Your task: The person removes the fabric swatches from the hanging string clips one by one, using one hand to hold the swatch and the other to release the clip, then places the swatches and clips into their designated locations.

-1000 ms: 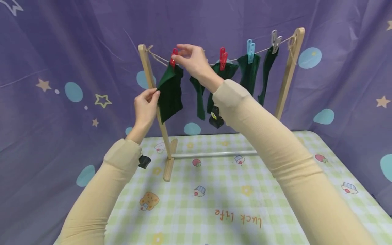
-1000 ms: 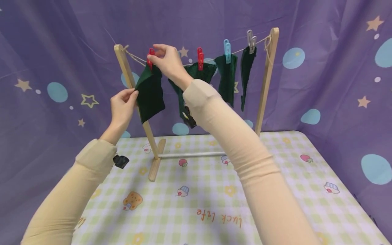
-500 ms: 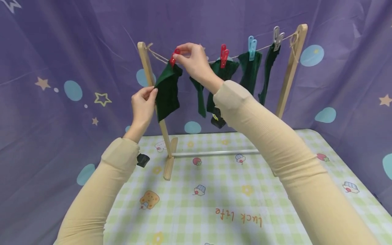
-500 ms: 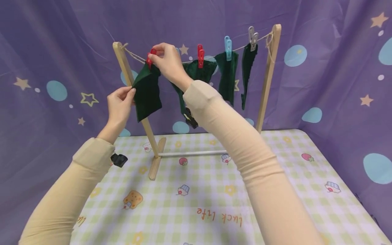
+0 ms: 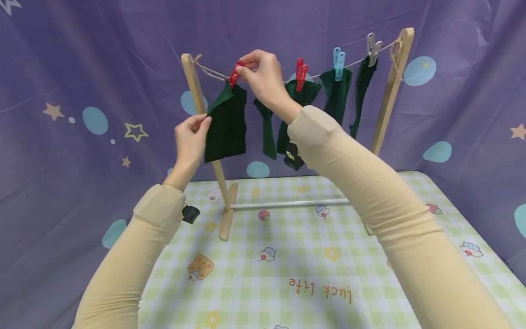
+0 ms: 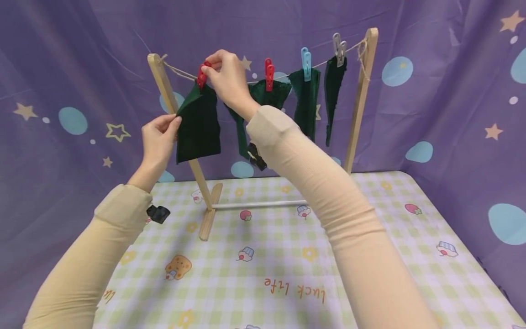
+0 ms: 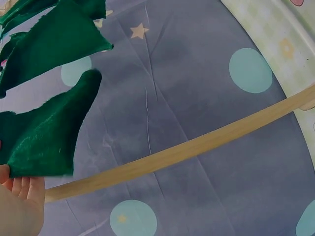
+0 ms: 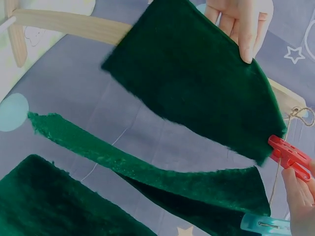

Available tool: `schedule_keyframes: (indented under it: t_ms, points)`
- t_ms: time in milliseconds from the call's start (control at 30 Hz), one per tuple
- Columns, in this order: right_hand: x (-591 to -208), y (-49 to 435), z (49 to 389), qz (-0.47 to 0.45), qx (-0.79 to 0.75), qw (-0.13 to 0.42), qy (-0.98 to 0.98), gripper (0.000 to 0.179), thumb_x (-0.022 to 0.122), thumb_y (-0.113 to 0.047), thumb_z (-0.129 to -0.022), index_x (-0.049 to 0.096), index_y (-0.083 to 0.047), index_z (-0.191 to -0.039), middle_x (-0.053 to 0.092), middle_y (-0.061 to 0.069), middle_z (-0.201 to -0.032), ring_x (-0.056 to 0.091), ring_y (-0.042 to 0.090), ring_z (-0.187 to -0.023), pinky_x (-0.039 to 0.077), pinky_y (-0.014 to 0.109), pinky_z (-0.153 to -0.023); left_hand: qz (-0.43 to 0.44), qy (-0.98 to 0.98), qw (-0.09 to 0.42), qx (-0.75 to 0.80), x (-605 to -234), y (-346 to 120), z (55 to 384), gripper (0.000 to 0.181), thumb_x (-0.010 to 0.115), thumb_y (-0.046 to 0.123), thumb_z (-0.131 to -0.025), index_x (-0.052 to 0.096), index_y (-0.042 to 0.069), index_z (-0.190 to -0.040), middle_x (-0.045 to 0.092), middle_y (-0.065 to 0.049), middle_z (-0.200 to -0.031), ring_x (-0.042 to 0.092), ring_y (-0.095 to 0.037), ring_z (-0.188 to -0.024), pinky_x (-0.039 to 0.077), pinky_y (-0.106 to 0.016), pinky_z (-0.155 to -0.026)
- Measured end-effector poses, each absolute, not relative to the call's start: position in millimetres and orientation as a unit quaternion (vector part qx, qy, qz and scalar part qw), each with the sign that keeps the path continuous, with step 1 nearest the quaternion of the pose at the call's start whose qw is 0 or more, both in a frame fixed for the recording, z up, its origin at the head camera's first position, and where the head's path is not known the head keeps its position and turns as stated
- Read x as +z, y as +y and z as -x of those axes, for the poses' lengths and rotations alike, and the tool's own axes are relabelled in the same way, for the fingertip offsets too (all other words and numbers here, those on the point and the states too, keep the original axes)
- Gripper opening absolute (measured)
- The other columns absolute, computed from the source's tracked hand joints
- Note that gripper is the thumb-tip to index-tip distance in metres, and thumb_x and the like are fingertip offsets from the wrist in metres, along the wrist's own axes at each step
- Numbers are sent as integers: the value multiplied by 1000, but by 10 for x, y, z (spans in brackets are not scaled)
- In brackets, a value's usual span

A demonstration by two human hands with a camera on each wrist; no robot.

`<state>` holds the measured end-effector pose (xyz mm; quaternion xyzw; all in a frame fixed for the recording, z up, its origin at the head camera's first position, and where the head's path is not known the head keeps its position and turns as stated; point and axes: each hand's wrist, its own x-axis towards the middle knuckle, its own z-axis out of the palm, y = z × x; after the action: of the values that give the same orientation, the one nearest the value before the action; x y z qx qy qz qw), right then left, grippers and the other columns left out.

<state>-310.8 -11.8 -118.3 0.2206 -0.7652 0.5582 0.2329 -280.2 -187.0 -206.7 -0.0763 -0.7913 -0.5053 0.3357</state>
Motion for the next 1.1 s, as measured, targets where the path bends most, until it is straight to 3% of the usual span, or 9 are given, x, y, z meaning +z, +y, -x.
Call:
schedule_keyframes:
  t_ms: [200,467,733,1100]
  points:
    - [-1167,-76,3098,-214,572,245,-753,19,60,-9,-83,61,3,-98,61,12,-93,63,17,-80,48,16,-70,95,-799,326,-497,-2067,-1872,2793,27,58,17,-87,64,-5,-100,64,-20,-93,50,4,-66,40,-14,-64]
    - [-1178,-6,3112,-210,592,271,-729,20,61,-8,-83,60,5,-99,61,14,-94,63,21,-84,48,17,-71,107,-830,273,-475,-2162,-1902,2755,29,56,20,-88,64,-5,-101,63,-21,-96,51,2,-69,41,-14,-67]
    - [-1139,23,3110,-208,599,292,-716,19,60,-7,-83,60,6,-97,62,15,-92,63,20,-78,48,17,-72,115,-851,255,-445,-2238,-1964,2708,28,54,18,-89,63,-5,-102,64,-22,-91,48,1,-64,39,-16,-62]
    - [-1175,133,3058,-225,618,269,-703,24,62,-7,-81,60,6,-101,60,16,-95,64,19,-81,48,19,-75,110,-863,240,-432,-2310,-2037,2688,29,54,21,-89,64,-4,-101,64,-20,-92,50,-2,-69,40,-17,-66]
